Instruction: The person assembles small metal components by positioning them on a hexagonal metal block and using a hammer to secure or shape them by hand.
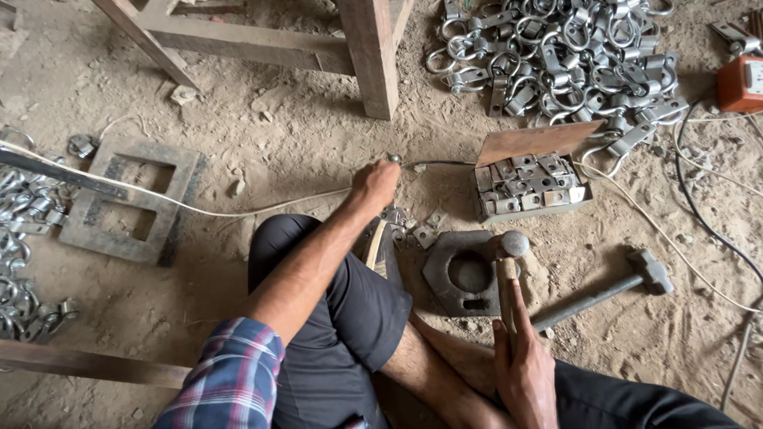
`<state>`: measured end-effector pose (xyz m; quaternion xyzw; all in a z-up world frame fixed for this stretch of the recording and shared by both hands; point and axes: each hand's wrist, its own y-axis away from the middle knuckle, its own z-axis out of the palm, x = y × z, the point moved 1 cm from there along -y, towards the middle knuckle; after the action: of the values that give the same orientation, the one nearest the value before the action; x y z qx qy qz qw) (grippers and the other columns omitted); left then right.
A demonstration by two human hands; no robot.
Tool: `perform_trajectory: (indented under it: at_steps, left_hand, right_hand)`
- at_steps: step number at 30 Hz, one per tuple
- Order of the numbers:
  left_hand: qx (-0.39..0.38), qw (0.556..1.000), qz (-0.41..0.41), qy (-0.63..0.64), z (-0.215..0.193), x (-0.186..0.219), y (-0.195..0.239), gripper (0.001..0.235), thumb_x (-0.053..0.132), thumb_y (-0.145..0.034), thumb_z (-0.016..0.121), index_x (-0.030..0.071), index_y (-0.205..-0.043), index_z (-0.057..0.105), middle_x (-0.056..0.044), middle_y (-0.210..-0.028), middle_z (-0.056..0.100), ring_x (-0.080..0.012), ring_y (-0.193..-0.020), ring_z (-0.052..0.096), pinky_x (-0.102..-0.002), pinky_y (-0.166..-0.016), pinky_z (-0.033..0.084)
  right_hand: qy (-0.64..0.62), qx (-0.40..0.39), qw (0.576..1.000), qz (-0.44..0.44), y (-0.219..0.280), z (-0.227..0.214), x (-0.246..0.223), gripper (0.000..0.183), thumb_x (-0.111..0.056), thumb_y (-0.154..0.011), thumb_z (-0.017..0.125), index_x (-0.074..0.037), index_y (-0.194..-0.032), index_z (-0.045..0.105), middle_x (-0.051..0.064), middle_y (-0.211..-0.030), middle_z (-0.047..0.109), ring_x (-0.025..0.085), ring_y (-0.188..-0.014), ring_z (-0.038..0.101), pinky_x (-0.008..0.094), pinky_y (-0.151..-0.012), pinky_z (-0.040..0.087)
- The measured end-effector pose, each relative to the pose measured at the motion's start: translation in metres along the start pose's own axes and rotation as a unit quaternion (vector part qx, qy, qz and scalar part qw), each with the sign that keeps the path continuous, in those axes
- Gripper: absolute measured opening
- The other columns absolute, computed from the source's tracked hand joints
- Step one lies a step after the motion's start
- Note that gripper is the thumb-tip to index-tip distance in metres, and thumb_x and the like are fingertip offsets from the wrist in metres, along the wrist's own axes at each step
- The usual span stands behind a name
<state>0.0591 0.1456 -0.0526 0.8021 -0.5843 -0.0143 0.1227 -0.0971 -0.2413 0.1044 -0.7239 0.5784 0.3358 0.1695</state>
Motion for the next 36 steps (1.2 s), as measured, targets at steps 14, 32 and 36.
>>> perform_trajectory:
  at_steps: [14,32,36]
  left_hand:
    - [0.075,0.919,0.116,0.369,-0.04,0.125,0.113,0.013,0.013,-0.088,0.081,0.011,-0.097,0.071,-0.008,-0.095,0.076,-0.0224,-0.09,0.075,-0.036,-0.078,0.057]
    - [0.086,0.933,0.174,0.302,-0.027,0.116,0.105,0.008,0.005,-0.089,0.074,0.01,-0.092,0.078,-0.011,-0.094,0.07,-0.0287,-0.099,0.069,-0.042,-0.087,0.055]
    - [0.053,0.936,0.165,0.308,-0.035,0.118,0.106,0.008,0.005,-0.087,0.073,0.01,-0.09,0.078,-0.012,-0.099,0.072,-0.028,-0.101,0.07,-0.041,-0.087,0.056]
  right_hand:
    - [-0.026,-0.014,0.999,0.04,-0.001,0.0,0.01,0.069,-0.026,-0.097,0.055,-0.032,-0.161,0.03,0.024,-0.11,0.073,0.043,-0.089,0.076,0.05,-0.075,0.061]
    - [-0.047,0.011,0.999,-0.01,0.001,-0.009,-0.011,0.064,-0.022,-0.099,0.055,-0.027,-0.159,0.033,0.025,-0.125,0.069,0.045,-0.1,0.072,0.052,-0.08,0.059]
    - [-0.054,0.007,0.998,-0.002,0.002,-0.009,-0.014,0.064,-0.022,-0.099,0.054,-0.027,-0.159,0.034,0.026,-0.125,0.069,0.046,-0.099,0.071,0.053,-0.079,0.058]
